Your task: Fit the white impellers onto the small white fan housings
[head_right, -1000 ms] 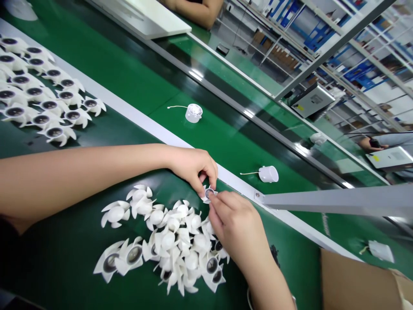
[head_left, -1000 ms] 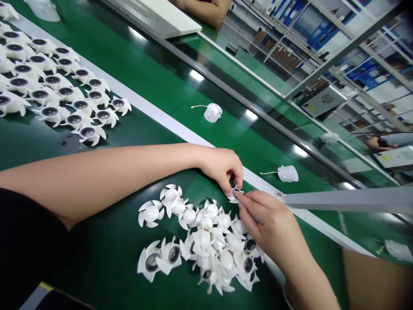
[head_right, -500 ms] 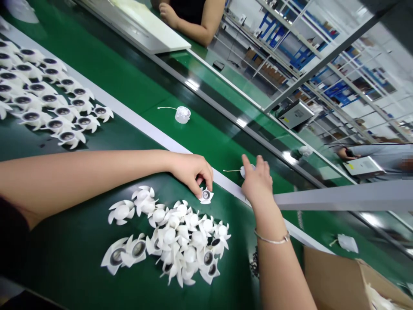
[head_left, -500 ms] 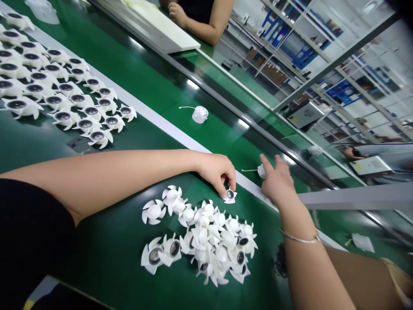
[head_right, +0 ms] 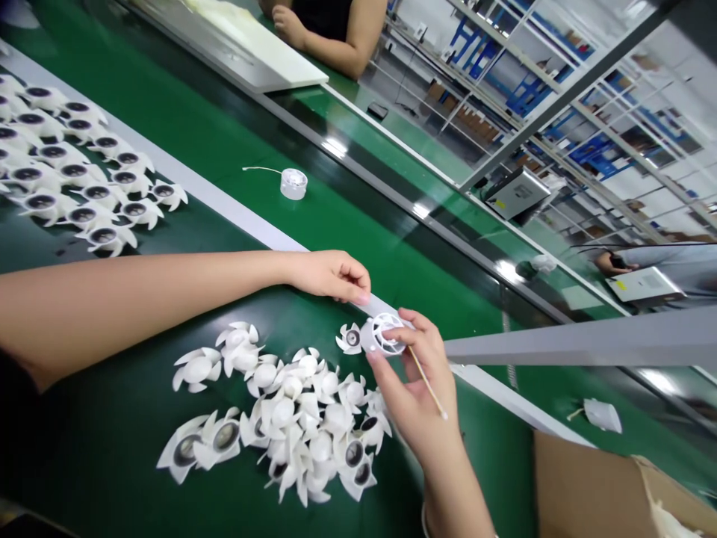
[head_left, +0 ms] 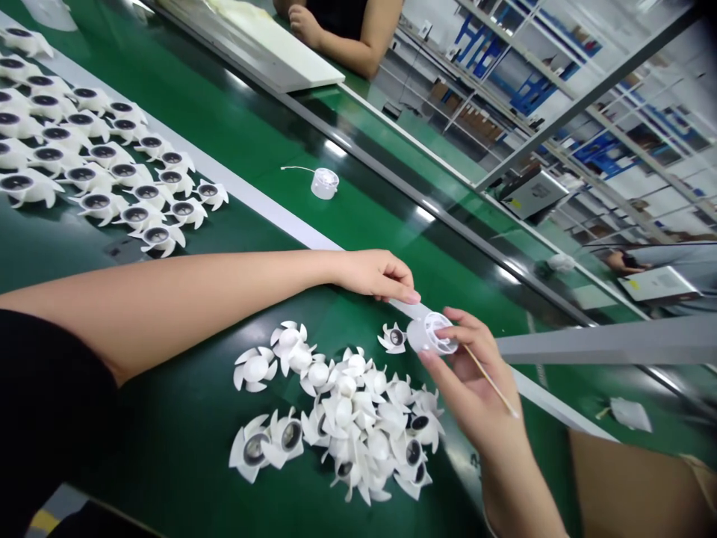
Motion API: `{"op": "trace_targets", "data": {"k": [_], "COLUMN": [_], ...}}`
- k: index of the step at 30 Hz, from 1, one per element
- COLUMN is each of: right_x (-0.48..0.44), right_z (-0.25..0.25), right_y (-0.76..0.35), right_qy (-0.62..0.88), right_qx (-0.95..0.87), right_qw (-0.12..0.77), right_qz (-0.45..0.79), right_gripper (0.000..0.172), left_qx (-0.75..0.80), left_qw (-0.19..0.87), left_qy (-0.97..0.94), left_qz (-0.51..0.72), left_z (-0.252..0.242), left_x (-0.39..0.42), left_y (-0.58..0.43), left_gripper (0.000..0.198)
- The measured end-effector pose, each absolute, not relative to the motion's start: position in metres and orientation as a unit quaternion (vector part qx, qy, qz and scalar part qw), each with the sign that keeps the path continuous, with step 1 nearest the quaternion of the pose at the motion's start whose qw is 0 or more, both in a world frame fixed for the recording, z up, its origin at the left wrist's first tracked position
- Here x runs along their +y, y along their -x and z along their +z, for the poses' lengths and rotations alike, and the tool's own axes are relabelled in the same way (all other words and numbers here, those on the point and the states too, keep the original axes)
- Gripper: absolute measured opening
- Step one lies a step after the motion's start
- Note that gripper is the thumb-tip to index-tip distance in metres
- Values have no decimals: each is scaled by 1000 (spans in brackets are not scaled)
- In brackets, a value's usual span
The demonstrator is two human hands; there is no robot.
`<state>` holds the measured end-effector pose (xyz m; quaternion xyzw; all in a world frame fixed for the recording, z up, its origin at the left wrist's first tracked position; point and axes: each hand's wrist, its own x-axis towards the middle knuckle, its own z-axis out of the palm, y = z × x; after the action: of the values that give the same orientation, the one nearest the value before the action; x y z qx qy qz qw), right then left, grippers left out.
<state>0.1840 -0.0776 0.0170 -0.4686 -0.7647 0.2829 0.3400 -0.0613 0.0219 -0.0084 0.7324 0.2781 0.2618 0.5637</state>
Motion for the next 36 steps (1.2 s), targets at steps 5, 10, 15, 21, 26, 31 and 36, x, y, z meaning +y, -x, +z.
{"op": "trace_targets", "data": {"k": [5,10,15,21,26,31,36], "right_x": [-77,-77,-74,-70,-60,-71,-120], "right_z": [20,15,11,15,22,64,64], "right_y": [-175,-174,-173,-183,-203,-233,-277], "right_qy": [389,407,428,379,486,594,640], "right_qx": [-859,-866,-851,-875,-830,-765,-750], "right_qw": [263,243,244,209,256,247,162], "right_qz": [202,161,182,217,98,-46,39], "right_gripper": [22,22,19,19,51,50,31], "left_qx": [250,301,328,287,254,260,264], "left_qw": [551,485,454,467,445,354,360], "left_qy": [-763,-809,-821,-831,-858,-898,-893], "left_qz": [230,142,108,93,40,20,-52], "left_z": [-2,11,13,16,31,41,47], "left_x": [14,10,12,11,-5,-34,-45], "left_y": [59,55,52,63,58,39,32], "left_gripper": [36,28,29,35,37,51,37]}}
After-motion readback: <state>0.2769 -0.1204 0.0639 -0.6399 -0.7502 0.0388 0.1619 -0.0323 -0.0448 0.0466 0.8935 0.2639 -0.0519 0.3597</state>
